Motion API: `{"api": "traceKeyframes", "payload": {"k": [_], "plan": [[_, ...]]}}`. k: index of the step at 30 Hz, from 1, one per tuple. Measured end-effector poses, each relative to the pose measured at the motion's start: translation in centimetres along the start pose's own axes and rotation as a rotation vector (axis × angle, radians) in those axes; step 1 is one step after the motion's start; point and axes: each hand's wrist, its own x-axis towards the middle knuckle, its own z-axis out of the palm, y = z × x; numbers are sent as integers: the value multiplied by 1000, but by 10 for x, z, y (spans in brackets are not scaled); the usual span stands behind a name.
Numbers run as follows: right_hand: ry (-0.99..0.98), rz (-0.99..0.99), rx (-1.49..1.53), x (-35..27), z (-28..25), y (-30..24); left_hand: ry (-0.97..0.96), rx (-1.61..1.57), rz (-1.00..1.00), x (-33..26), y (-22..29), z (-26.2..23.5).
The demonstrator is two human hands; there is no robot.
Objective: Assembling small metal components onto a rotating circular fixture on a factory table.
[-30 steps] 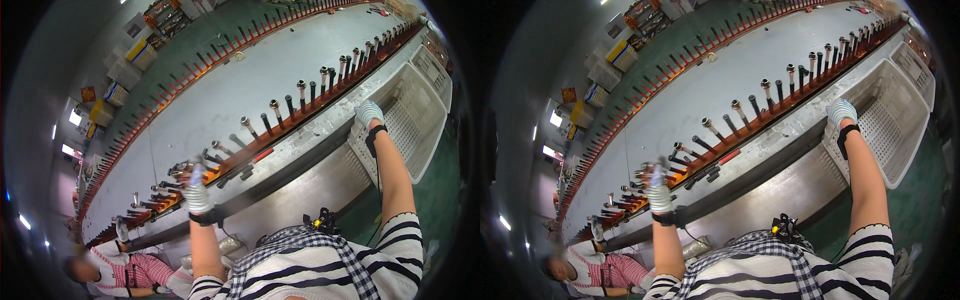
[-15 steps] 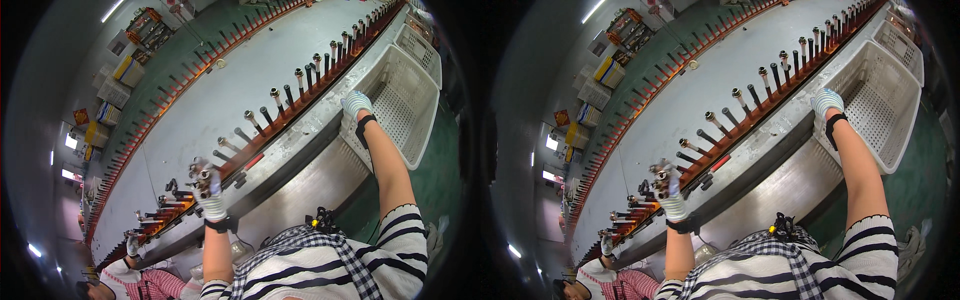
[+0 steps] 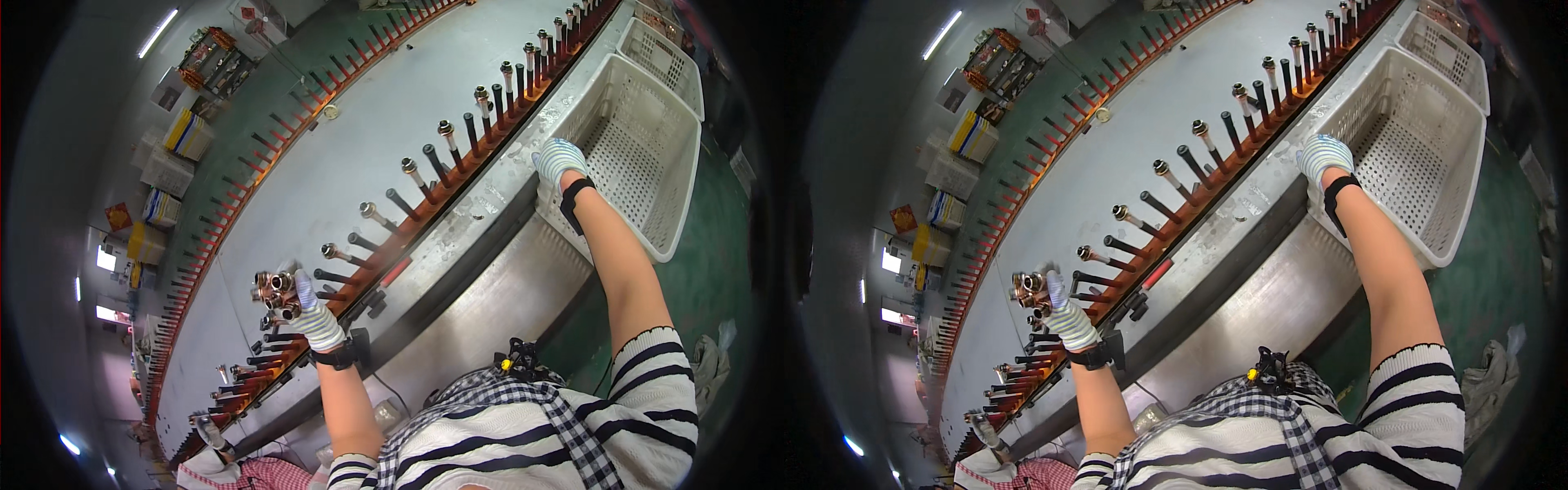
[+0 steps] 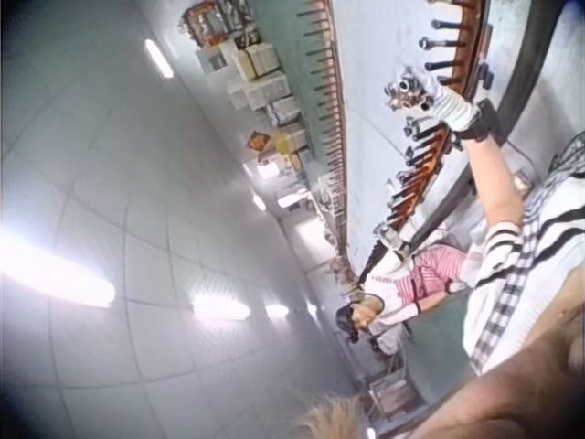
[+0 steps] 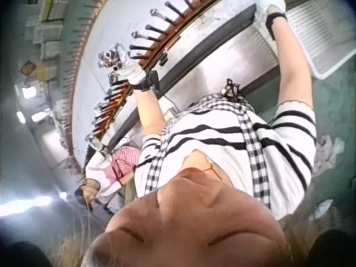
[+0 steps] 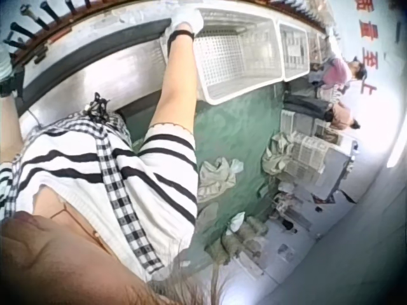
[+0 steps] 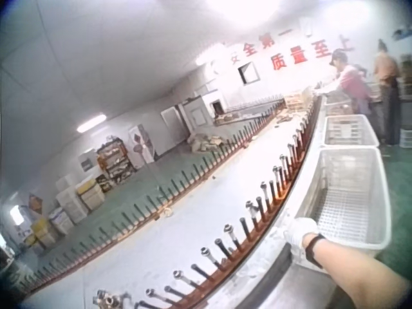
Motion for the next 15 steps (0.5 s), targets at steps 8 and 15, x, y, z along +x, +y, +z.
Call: {"api": "traceKeyframes", "payload": {"k": [8,15], "plan": [[-14,29,17,-2,-3,-3,-530,60,142,-39,31,60],[66,-17,63,0,3,2,-510,-57,-84,-29,-18,37]]}}
